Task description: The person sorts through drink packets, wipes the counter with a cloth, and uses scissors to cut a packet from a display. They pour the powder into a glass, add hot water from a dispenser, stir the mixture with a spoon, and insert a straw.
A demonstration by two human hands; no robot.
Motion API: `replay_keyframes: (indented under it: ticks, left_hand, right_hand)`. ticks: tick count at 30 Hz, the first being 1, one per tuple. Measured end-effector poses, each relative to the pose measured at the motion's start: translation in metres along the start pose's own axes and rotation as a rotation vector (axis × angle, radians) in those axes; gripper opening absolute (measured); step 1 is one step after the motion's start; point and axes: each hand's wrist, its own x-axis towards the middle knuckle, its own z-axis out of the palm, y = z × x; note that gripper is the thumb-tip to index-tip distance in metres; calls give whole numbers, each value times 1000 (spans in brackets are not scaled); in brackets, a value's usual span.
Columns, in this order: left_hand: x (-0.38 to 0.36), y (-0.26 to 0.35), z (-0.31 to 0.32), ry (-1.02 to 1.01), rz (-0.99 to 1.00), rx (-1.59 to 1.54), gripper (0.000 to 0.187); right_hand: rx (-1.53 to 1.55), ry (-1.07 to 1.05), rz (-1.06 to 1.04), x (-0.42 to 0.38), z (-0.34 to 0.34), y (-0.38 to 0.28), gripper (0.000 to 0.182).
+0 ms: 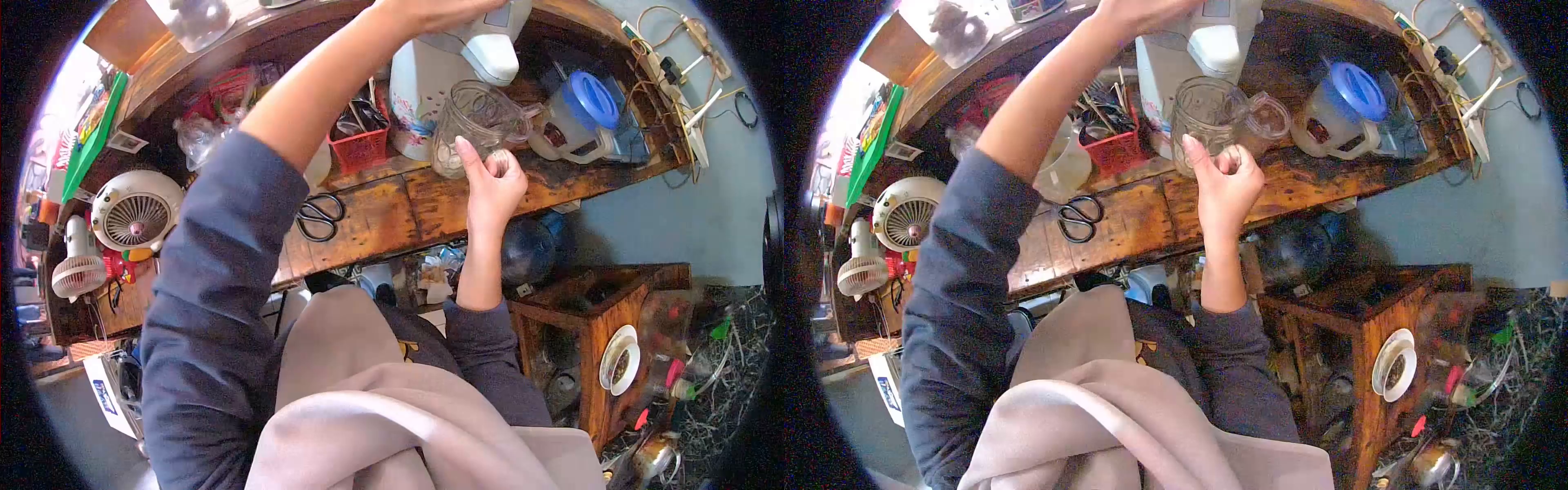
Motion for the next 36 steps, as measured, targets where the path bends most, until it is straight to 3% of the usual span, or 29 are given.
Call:
replay_keyframes:
  ticks: [15, 23, 28, 36]
  left_hand:
    - [2, 3, -1, 23, -58, 38, 38]
    - [1, 0, 1, -30, -81, 45, 36]
    - [-5, 6, 9, 280, 49, -51, 33]
    - [-3, 2, 6, 120, -57, 7, 37]
  right_hand:
    - [-4, -18, -14, 11, 4, 4, 48]
    - [495, -34, 177, 13, 3, 1, 39]
    - [497, -15, 189, 14, 6, -2, 40]
    - [503, 26, 170, 16, 6, 3, 42]
